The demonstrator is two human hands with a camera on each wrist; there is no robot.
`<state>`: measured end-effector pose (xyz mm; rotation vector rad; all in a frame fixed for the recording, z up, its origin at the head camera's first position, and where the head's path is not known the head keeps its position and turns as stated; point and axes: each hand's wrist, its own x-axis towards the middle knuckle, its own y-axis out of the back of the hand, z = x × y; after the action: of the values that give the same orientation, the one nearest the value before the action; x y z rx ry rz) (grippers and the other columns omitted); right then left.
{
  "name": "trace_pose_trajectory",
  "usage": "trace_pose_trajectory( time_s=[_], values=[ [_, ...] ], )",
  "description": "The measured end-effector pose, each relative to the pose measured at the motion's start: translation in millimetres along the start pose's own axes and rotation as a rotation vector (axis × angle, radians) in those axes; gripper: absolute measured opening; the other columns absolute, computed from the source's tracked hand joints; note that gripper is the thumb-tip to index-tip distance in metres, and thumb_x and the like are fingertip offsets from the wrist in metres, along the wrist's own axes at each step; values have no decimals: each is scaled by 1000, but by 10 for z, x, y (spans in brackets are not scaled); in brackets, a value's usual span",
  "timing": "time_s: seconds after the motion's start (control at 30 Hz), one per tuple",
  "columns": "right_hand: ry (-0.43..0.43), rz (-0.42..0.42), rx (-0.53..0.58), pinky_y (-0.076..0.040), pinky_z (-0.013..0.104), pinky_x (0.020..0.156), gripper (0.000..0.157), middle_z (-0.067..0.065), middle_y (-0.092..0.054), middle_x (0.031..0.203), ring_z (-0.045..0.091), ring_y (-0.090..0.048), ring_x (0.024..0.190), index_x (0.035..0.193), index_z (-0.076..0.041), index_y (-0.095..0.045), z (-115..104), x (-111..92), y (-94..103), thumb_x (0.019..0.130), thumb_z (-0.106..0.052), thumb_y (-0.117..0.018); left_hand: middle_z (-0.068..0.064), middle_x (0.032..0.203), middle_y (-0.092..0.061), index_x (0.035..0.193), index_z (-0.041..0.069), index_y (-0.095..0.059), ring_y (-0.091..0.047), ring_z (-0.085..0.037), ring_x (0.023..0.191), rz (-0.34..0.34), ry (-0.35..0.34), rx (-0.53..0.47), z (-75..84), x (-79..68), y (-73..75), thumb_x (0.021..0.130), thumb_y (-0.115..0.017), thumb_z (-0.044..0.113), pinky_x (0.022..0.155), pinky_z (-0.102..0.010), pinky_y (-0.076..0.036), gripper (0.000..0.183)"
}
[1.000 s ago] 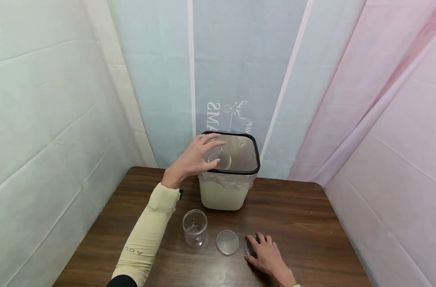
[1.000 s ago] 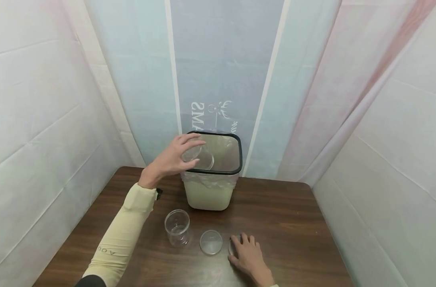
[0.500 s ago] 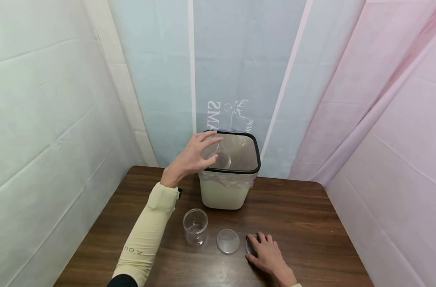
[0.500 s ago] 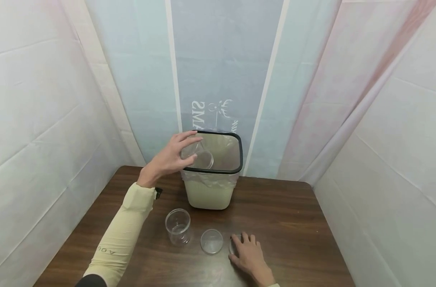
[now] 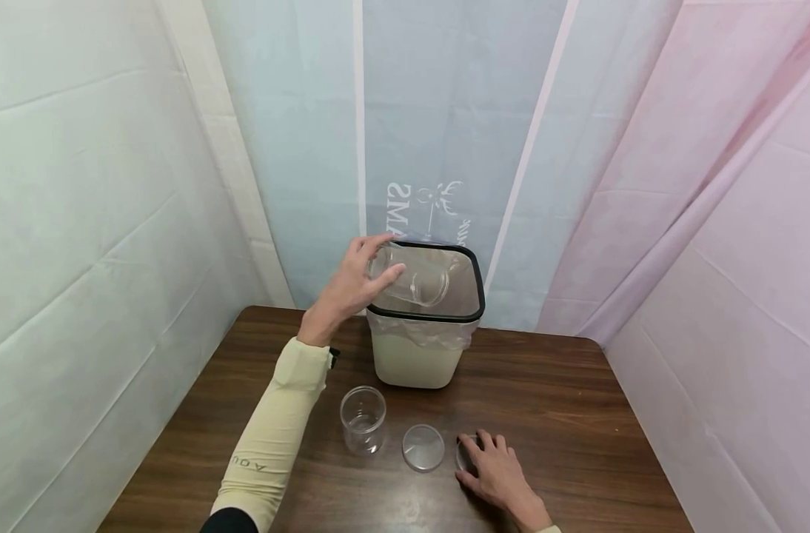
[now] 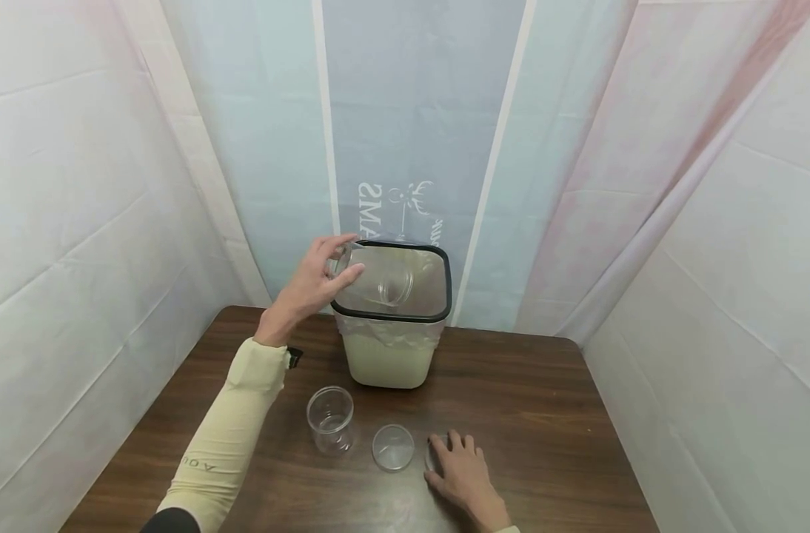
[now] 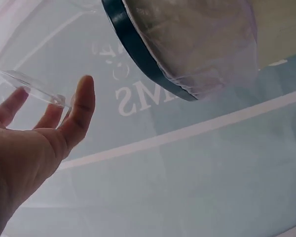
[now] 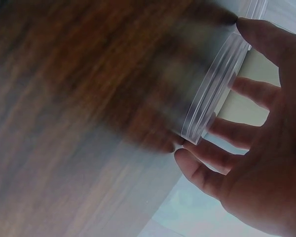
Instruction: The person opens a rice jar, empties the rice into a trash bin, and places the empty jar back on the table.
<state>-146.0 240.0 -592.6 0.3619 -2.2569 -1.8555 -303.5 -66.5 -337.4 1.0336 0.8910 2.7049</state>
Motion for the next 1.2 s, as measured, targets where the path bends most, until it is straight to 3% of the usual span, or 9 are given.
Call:
trace_pose_trajectory(
  time_s=[0.23, 0.4, 0.5, 0.67, 0.87, 1.07, 1.2],
  values=[
    [0, -2, 0, -47, 54, 77, 61, 19, -56, 128, 39, -52, 106, 132, -19, -59, 8, 27, 6, 81, -48, -74, -16, 136, -49, 143, 23, -46, -59, -31, 112, 80, 210, -216, -100, -63, 83, 96, -57, 45, 84, -46, -56, 53],
    [16, 0, -1, -47, 54, 77, 61, 19, -56, 128, 38, -52, 105, 133, -19, -58, 14, 24, -21, 82, -48, -73, -21, 139, -46, 144, 16, -42, -58, -42, 114, 125, 301, -466, -180, -168, 89, 101, -50, 35, 81, -52, -57, 48],
    [18, -2, 4, -47, 54, 77, 61, 19, -56, 127, 38, -52, 106, 132, -18, -58, 12, 16, -15, 82, -48, -74, -23, 140, -44, 143, 10, -39, -56, -48, 116, 144, 322, -594, -200, -228, 85, 103, -46, 32, 79, -53, -57, 46],
    [16, 3, 5, -47, 54, 78, 60, 19, -56, 127, 39, -52, 106, 132, -18, -59, 26, 21, 19, 81, -47, -74, -25, 135, -51, 135, 4, -38, -58, -49, 115, 200, 341, -754, -192, -283, 50, 103, -42, 42, 74, -49, -59, 50],
    [31, 10, -7, -47, 54, 77, 60, 20, -57, 127, 40, -52, 106, 132, -18, -58, 65, 51, 24, 82, -48, -74, -30, 129, -52, 131, 3, -39, -60, -49, 109, 244, 343, -831, -194, -375, 3, 100, -45, 47, 71, -50, -59, 54],
    [28, 7, 13, -47, 57, 78, 58, 20, -58, 126, 42, -52, 107, 131, -18, -59, 103, 68, 52, 84, -50, -71, -30, 133, -45, 144, 11, -33, -56, -49, 114, 226, 363, -892, -209, -521, -21, 100, -47, 44, 79, -52, -58, 57],
    [-4, 0, 49, -46, 61, 81, 57, 20, -58, 127, 44, -52, 109, 130, -18, -61, 140, 89, 60, 86, -54, -66, -25, 131, -45, 142, 10, -37, -53, -47, 120, 255, 355, -981, -241, -645, -40, 100, -48, 44, 84, -51, -57, 55]
  ],
)
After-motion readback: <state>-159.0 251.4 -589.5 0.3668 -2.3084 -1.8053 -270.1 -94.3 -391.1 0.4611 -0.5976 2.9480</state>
